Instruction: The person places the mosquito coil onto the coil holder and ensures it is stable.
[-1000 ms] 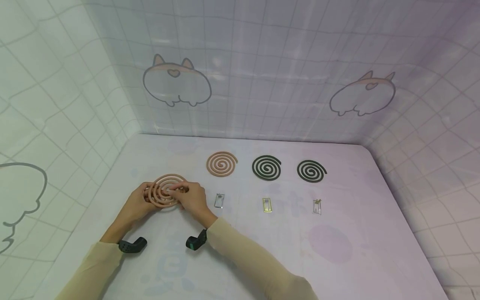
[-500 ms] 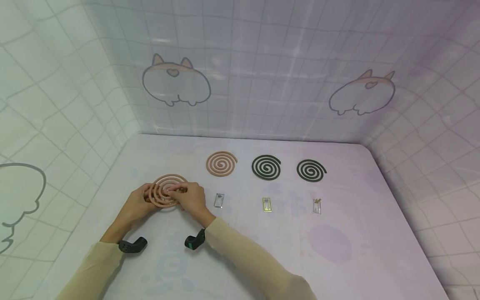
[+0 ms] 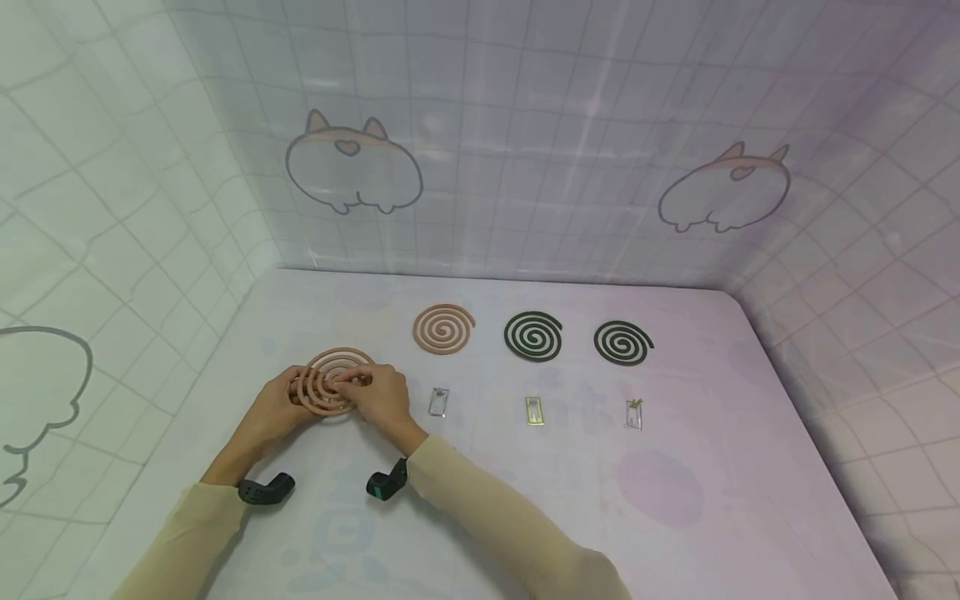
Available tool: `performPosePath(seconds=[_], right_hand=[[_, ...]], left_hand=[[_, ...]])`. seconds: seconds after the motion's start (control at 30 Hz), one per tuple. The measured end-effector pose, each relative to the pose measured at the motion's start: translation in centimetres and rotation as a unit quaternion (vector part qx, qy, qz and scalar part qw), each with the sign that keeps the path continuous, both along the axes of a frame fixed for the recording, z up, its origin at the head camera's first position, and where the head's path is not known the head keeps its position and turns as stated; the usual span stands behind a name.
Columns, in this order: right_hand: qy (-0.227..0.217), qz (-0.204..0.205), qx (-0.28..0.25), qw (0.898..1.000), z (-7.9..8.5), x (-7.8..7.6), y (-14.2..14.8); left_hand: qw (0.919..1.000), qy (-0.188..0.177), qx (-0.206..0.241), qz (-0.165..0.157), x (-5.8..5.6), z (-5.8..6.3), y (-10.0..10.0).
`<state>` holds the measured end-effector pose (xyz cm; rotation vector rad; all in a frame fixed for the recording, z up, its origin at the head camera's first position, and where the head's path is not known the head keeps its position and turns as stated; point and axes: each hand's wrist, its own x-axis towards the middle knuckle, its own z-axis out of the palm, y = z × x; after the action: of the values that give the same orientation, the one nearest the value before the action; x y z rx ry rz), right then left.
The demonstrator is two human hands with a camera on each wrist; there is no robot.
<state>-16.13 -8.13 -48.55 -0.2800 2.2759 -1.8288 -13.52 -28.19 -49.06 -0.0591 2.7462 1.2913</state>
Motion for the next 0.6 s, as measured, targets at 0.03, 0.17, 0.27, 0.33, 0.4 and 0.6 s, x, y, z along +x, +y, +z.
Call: performPosePath(seconds=[0.03,0.17,0.27,0.33,0.4,0.6], right_hand=[[0.004,-0.002,0.002,1.000,0.01,0.00,-0.01],[0.022,-0.008,0.012,1.000,-0.01,-0.04,-0.12],[0.033,-0.008,0.022,0.999,0.05,-0.02,-0.14],[0.034,-0.006,0.024,0.999,0.22,0.04,-0.12],[0.030,-0.003,0.025,0.999,0.37,0.11,-0.08],[0.011,0.000,0.025,1.000,0.41,0.13,-0.23]], left_hand=[[1.0000,0.000,-0.001,-0.001,0.00,-0.02,0.01],[1.0000,0.004,-0.005,-0.001,-0.01,-0.10,0.01],[1.0000,0.005,-0.005,0.002,-0.01,-0.18,-0.01],[1.0000,0.006,-0.005,0.004,-0.01,-0.25,-0.06],[1.0000,0.007,-0.004,0.005,-0.02,-0.29,-0.07],[1.0000,0.005,0.000,0.006,0.07,-0.31,-0.07]])
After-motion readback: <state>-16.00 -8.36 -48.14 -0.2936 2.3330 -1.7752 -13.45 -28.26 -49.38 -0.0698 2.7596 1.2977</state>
